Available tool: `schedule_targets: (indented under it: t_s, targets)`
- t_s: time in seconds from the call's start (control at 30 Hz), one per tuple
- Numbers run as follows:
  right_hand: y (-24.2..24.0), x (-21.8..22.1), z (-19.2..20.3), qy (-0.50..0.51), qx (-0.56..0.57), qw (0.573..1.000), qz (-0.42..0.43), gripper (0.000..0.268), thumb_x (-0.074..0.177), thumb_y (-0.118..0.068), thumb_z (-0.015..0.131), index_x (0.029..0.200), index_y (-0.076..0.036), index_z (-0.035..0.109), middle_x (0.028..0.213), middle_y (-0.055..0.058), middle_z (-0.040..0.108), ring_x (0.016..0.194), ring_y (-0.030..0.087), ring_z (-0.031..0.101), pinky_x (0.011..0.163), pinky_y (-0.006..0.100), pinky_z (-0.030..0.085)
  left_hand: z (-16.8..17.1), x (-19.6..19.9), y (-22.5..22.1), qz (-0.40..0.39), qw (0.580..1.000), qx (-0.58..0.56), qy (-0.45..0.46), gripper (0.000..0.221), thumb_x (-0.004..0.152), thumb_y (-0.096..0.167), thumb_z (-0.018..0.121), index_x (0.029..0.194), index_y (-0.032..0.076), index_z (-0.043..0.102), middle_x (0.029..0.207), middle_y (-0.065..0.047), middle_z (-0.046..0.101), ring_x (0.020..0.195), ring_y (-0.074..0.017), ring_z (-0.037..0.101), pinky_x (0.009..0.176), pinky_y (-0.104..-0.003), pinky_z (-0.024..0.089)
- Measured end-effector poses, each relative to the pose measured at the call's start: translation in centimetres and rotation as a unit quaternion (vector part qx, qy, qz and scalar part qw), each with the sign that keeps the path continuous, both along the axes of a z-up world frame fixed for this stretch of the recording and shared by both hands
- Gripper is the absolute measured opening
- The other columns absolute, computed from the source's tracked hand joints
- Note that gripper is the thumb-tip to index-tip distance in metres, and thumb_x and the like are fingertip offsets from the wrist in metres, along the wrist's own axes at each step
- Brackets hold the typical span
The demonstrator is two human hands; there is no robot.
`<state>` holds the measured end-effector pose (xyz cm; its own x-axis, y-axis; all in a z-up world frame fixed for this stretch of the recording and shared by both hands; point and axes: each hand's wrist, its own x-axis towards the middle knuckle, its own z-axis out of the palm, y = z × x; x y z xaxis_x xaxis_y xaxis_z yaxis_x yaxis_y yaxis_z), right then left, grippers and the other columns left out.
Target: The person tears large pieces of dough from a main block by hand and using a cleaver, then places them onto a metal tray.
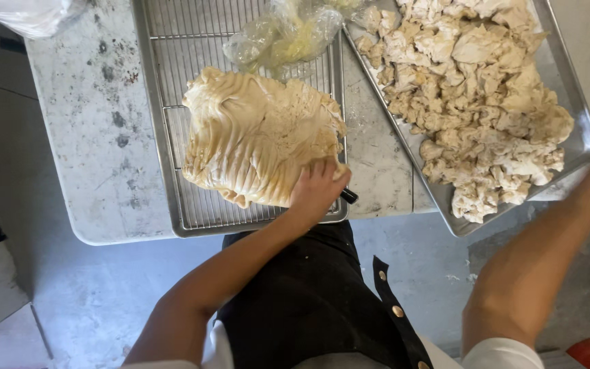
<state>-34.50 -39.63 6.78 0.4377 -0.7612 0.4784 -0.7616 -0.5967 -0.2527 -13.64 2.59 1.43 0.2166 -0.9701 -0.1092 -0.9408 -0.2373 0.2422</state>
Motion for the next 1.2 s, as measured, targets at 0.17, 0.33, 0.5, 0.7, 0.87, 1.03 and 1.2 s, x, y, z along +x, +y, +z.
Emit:
schedule_targets:
  t_s: [0.17,0.33,0.5,0.7,0.87,1.03,1.2]
  targets:
    - [6.9,-1.3,-5.9,0.105,-0.034,0.992,0.064,0.061,0.09,-0.015,0.08,0.138,0.012,0.053,0.136,0.041,0.046,0.118,0.059,0.056,0.098,0.051,0.052,-4.5,-0.3,-0.9,0.002,0.995,-0.07,0.076,0.033,0.074,0.008,0.072,0.107,0.005,0.065,0.111,-0.022,0.065,0.105,-0.0406,0.065,0.083,-0.05,0.056]
    - [21.0,3.2,-7.2,0.044,0.053,0.975,0.211,0.036,0.091,-0.007,0.075,0.12,-0.012,0.053,0.138,0.016,0.057,0.124,0.035,0.059,0.09,0.037,0.059,-2.2,1.7,-1.5,0.132,0.947,-0.026,0.292,0.026,0.078,0.004,0.065,0.104,0.008,0.066,0.1,-0.016,0.071,0.098,-0.038,0.07,0.081,-0.051,0.055]
    - [34.4,8.8,-4.7,-0.102,0.539,0.78,0.301,0.088,0.085,-0.002,0.077,0.16,-0.005,0.031,0.161,0.02,0.033,0.143,0.035,0.044,0.103,0.042,0.052,0.4,3.4,-2.1,0.273,0.877,-0.006,0.397,0.015,0.08,0.015,0.071,0.094,0.011,0.071,0.094,-0.015,0.075,0.092,-0.0371,0.072,0.082,-0.049,0.054]
    - [36.2,12.1,-3.9,-0.164,0.514,0.78,0.319,0.128,0.067,-0.024,0.09,0.16,0.004,0.006,0.163,0.024,0.017,0.147,0.038,0.031,0.116,0.048,0.033,1.7,2.6,-1.4,0.501,0.637,-0.029,0.586,0.025,0.086,0.023,0.072,0.094,-0.001,0.071,0.084,-0.026,0.074,0.076,-0.0356,0.075,0.07,-0.046,0.056]
    - [36.7,12.0,-5.5,-0.109,0.464,0.842,0.254,0.1,0.066,-0.027,0.089,0.146,0.003,0.038,0.141,0.022,0.048,0.131,0.033,0.048,0.109,0.045,0.04,3.8,0.6,-0.6,0.465,0.717,-0.116,0.506,0.033,0.091,0.022,0.065,0.117,0.001,0.064,0.096,-0.021,0.074,0.09,-0.0296,0.074,0.077,-0.039,0.057]
    - [35.2,11.9,-8.3,-0.137,0.514,0.816,0.224,0.05,0.08,-0.018,0.074,0.125,0.0,0.061,0.117,0.018,0.069,0.113,0.027,0.066,0.097,0.04,0.051,7.4,3.2,2.4,0.265,0.877,-0.019,0.4,0.057,0.091,0.034,0.066,0.144,0.016,0.053,0.137,-0.023,0.057,0.129,-0.0379,0.052,0.109,-0.051,0.04]
    - [33.4,13.4,-8.2,-0.125,0.535,0.815,0.185,0.014,0.079,-0.005,0.072,0.092,0.0,0.071,0.081,0.009,0.074,0.073,0.021,0.072,0.068,0.032,0.058,4.5,10.5,3.4,0.244,0.945,0.174,0.129,0.096,0.067,0.074,0.07,0.151,0.032,0.047,0.171,-0.011,-0.001,0.151,-0.0421,-0.017,0.099,-0.084,-0.016]
